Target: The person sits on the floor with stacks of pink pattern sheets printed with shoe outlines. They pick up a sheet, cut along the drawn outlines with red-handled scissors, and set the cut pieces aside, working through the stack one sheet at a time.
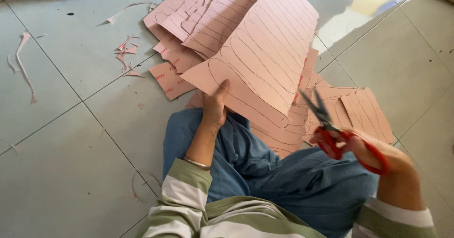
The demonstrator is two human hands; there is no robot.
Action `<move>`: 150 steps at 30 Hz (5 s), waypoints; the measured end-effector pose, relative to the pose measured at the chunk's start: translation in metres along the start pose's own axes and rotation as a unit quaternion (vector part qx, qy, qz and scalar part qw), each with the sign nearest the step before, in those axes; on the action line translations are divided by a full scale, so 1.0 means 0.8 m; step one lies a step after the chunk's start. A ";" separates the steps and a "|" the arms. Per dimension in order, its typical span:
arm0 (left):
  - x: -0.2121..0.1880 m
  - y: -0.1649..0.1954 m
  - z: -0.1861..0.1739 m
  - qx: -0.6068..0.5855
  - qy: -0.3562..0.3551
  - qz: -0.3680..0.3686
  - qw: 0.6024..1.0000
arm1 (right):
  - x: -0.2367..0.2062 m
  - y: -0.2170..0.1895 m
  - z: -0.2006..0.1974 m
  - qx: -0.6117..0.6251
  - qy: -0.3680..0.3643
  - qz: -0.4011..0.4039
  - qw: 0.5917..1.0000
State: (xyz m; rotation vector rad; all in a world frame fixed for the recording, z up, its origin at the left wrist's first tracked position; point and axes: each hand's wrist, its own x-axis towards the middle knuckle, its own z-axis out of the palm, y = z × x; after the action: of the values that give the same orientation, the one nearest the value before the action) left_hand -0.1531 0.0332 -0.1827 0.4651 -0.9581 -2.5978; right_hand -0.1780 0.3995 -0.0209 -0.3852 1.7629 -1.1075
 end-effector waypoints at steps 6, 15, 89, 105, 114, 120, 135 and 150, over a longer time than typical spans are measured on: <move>-0.013 -0.004 0.005 0.037 -0.036 -0.012 0.999 | 0.113 -0.023 0.032 -0.120 -0.029 0.133 0.983; -0.020 0.001 0.008 0.047 -0.058 -0.047 0.996 | 0.143 -0.005 0.040 -0.105 -0.026 0.099 0.989; -0.049 0.002 0.030 0.044 -0.077 -0.050 0.995 | 0.162 0.008 0.091 -0.014 0.141 -0.067 0.988; -0.048 0.003 0.028 0.039 -0.093 -0.061 0.993 | 0.166 0.008 0.093 -0.006 0.156 -0.010 0.988; -0.052 0.006 0.024 0.087 -0.106 -0.075 0.988 | 0.160 -0.009 0.080 0.041 0.081 -0.063 0.994; -0.049 -0.005 0.022 0.082 -0.109 -0.086 0.987 | 0.166 -0.003 0.087 0.037 0.122 -0.034 0.991; -0.048 0.010 0.022 0.068 -0.133 -0.119 0.982 | 0.166 0.000 0.082 0.032 0.110 -0.065 0.991; -0.052 0.016 0.027 0.052 -0.144 -0.134 0.979 | 0.165 0.000 0.080 0.010 0.114 -0.042 0.993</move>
State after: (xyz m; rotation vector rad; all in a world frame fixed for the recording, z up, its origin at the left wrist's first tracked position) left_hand -0.1226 0.0528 -0.1509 0.2624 -1.2041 -2.9253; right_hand -0.1848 0.2777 -0.1023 -0.3342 1.9478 -1.2680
